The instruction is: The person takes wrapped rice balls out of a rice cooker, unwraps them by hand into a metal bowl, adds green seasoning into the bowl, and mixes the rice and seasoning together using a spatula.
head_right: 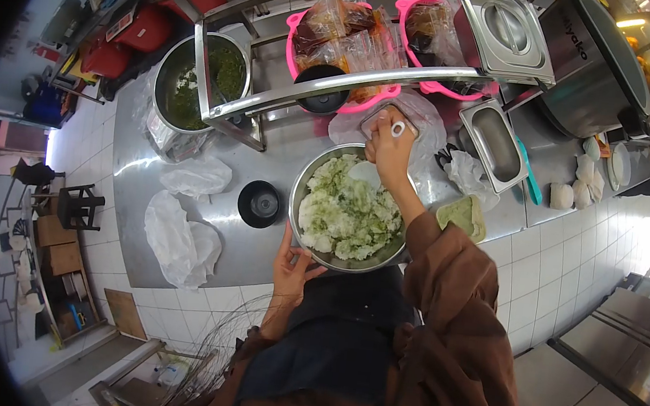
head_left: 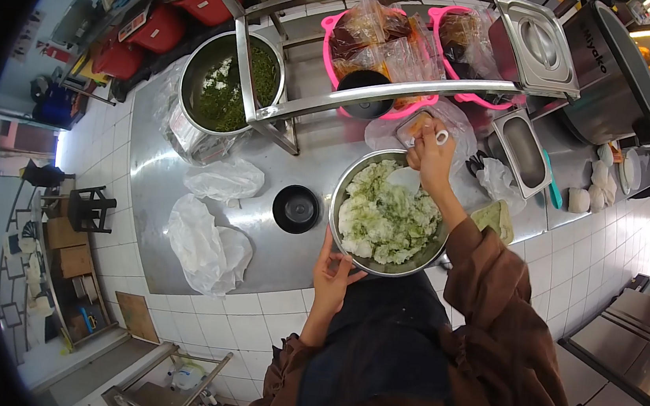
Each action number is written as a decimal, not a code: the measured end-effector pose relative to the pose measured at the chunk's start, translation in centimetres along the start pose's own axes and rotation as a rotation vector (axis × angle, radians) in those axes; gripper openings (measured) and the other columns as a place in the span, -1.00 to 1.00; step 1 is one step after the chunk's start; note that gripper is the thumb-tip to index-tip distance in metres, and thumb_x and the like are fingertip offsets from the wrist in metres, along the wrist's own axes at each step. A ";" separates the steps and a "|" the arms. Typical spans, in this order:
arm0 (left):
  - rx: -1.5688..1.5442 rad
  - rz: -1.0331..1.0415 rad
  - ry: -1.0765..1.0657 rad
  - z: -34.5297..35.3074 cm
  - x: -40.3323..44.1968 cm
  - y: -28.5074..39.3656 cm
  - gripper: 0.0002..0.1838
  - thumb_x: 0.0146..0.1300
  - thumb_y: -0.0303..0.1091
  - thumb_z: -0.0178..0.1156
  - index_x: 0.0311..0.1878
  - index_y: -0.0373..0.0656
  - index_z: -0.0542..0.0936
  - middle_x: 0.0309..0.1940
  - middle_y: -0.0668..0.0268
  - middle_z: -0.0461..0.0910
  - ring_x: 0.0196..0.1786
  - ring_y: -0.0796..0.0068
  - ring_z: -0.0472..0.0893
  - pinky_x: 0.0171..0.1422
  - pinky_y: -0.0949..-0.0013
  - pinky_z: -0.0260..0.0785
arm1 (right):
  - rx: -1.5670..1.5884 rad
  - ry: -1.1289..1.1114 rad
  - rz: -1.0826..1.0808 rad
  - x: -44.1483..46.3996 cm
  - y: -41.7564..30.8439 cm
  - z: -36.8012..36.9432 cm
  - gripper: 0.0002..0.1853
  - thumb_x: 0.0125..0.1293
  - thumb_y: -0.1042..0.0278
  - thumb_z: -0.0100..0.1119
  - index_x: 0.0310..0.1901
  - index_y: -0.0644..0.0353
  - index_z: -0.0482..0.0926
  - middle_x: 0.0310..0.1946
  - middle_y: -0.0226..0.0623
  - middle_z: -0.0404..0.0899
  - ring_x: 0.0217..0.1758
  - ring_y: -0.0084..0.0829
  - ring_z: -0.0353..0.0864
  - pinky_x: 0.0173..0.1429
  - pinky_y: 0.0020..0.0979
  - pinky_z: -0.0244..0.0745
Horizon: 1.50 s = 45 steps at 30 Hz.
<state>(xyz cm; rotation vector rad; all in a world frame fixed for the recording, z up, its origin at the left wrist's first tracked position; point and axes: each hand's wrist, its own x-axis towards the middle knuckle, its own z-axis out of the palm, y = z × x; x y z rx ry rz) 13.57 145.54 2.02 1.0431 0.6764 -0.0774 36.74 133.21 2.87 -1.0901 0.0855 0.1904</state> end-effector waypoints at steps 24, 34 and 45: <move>-0.127 -0.087 -0.058 -0.9 0.3 -1.3 -0.29 0.27 -0.51 -0.01 0.40 0.13 -0.08 -0.25 0.47 0.46 -0.21 0.63 0.53 -0.15 0.30 0.59 | 0.059 0.676 -0.065 -9.1 -0.5 -3.7 -0.74 0.36 0.16 -0.06 -0.34 0.18 0.27 -0.79 -0.53 0.09 -0.80 -0.68 0.03 -0.72 -0.53 -0.06; -0.127 -0.058 -0.141 -1.5 0.6 -1.3 -0.31 0.29 -0.48 0.00 0.40 0.14 -0.07 -0.27 0.48 0.43 -0.22 0.67 0.49 -0.07 0.27 0.57 | -0.183 0.760 0.021 -4.4 0.7 6.1 -0.82 0.29 0.27 0.05 -0.26 0.16 0.33 -0.36 -0.40 0.36 -0.30 -0.58 0.28 -0.20 -0.49 0.24; -0.098 -0.065 -0.113 -1.3 0.5 -0.9 -0.30 0.27 -0.50 0.00 0.39 0.10 -0.06 -0.22 0.45 0.43 -0.20 0.60 0.52 -0.09 0.29 0.57 | -0.026 0.058 0.126 -7.0 -4.6 3.2 -0.78 0.40 0.16 -0.15 -0.29 0.11 0.36 -0.62 -0.61 0.14 -0.56 -0.71 0.06 -0.44 -0.60 0.05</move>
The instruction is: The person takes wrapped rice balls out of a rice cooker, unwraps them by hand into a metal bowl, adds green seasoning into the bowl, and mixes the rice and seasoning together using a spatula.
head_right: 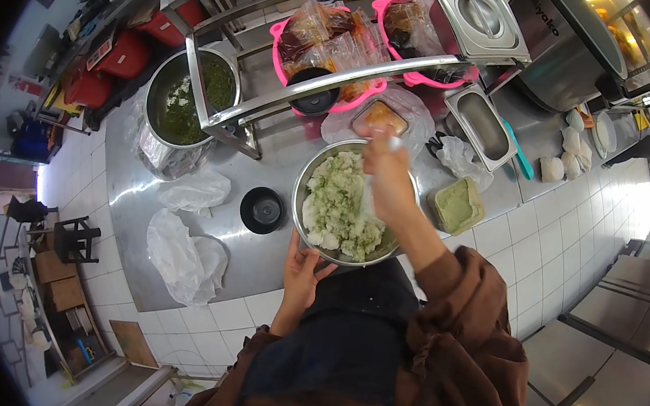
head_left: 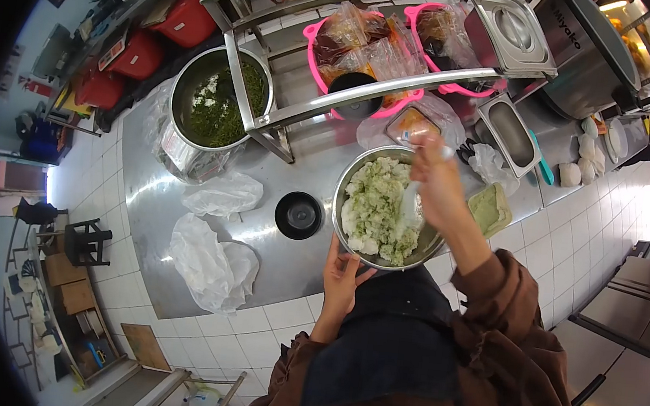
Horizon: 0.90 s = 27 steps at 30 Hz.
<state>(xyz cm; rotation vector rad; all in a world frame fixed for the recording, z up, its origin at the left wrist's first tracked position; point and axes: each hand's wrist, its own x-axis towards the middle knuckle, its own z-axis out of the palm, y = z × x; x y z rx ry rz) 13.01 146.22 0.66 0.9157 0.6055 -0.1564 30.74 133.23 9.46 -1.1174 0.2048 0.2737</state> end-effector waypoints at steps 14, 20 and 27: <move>0.052 -0.010 0.075 0.4 -0.3 0.0 -0.31 0.27 -0.51 -0.02 0.40 0.10 -0.07 -0.25 0.44 0.45 -0.20 0.60 0.52 -0.12 0.27 0.57 | 0.372 0.192 -0.165 0.0 -1.0 -5.7 -0.69 0.40 0.04 -0.18 -0.32 0.12 0.30 -0.78 -0.58 -0.10 -0.72 -0.68 -0.15 -0.60 -0.54 -0.09; 0.071 -0.010 0.115 0.9 -0.5 0.3 -0.32 0.27 -0.49 -0.01 0.39 0.10 -0.04 -0.20 0.42 0.43 -0.20 0.59 0.51 -0.12 0.30 0.56 | 0.500 0.159 -0.216 1.9 5.0 -4.3 -0.73 0.41 0.10 -0.19 -0.31 0.13 0.29 -0.79 -0.55 -0.09 -0.76 -0.66 -0.14 -0.62 -0.51 -0.09; 0.115 -0.064 0.016 -1.0 0.4 1.5 -0.40 0.31 -0.30 0.01 0.36 0.02 0.03 -0.04 0.30 0.41 -0.18 0.48 0.52 -0.04 0.24 0.51 | 0.191 0.239 -0.387 0.8 4.9 -6.3 -0.72 0.44 0.18 -0.24 -0.37 0.17 0.25 -0.81 -0.53 -0.06 -0.81 -0.67 -0.14 -0.69 -0.52 -0.12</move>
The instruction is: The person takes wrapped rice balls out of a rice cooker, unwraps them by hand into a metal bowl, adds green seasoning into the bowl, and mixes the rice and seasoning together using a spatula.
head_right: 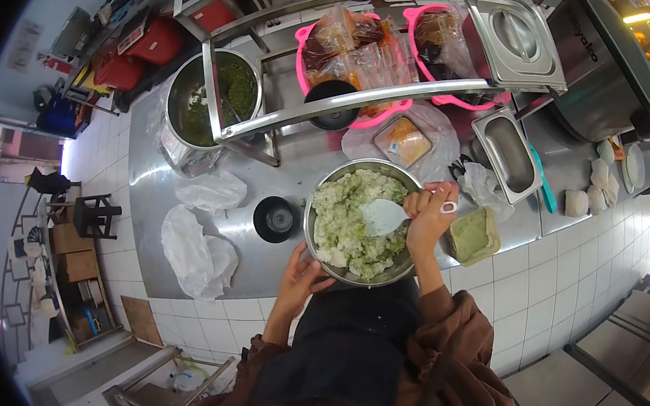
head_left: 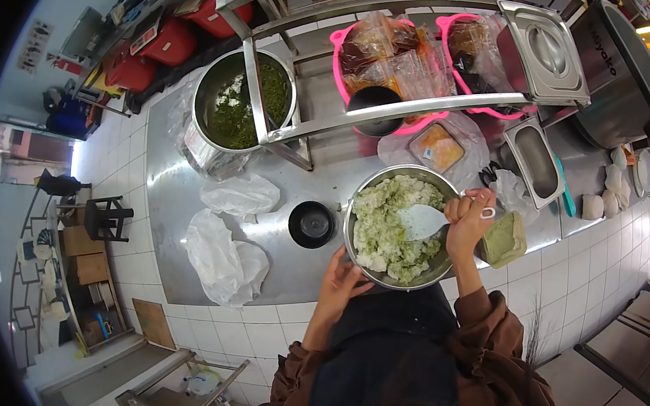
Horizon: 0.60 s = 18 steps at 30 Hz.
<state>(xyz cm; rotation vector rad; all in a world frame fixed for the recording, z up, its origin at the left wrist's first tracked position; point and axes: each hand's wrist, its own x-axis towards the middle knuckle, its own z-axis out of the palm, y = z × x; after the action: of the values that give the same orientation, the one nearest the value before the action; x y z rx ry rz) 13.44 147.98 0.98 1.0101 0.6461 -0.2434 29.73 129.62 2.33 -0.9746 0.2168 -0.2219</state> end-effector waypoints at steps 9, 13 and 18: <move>0.211 0.146 0.271 -4.9 4.3 3.1 -0.57 0.35 -0.24 -0.05 0.25 -0.09 0.28 0.05 0.19 0.41 -0.18 0.48 0.53 -0.10 0.37 0.46 | 0.072 -0.134 0.062 -0.8 -1.3 0.7 -0.70 0.44 0.14 -0.26 -0.36 0.18 0.27 -0.81 -0.54 -0.09 -0.79 -0.67 -0.19 -0.65 -0.50 -0.15; 1.172 0.658 0.266 -3.1 6.6 6.1 -0.57 0.08 -0.51 0.17 0.08 -0.20 0.44 -0.07 0.18 0.45 -0.19 0.29 0.52 -0.07 0.38 0.40 | 0.036 -0.151 0.070 -1.0 -1.4 0.9 -0.70 0.44 0.14 -0.27 -0.35 0.18 0.27 -0.81 -0.54 -0.10 -0.79 -0.68 -0.20 -0.65 -0.50 -0.15; 1.304 0.871 0.235 -0.7 11.0 8.1 -0.55 -0.06 -0.58 0.17 0.00 -0.18 0.48 -0.09 0.19 0.42 0.00 0.16 0.39 0.10 0.22 0.29 | 0.042 -0.163 0.068 -1.2 -1.5 1.2 -0.69 0.44 0.14 -0.28 -0.35 0.18 0.27 -0.81 -0.55 -0.11 -0.78 -0.68 -0.20 -0.64 -0.51 -0.16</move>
<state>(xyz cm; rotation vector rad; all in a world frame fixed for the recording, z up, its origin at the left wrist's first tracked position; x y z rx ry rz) 25.69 153.90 -0.19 2.4917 0.1233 0.2978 28.74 130.05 4.34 -0.9366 0.0953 -0.0837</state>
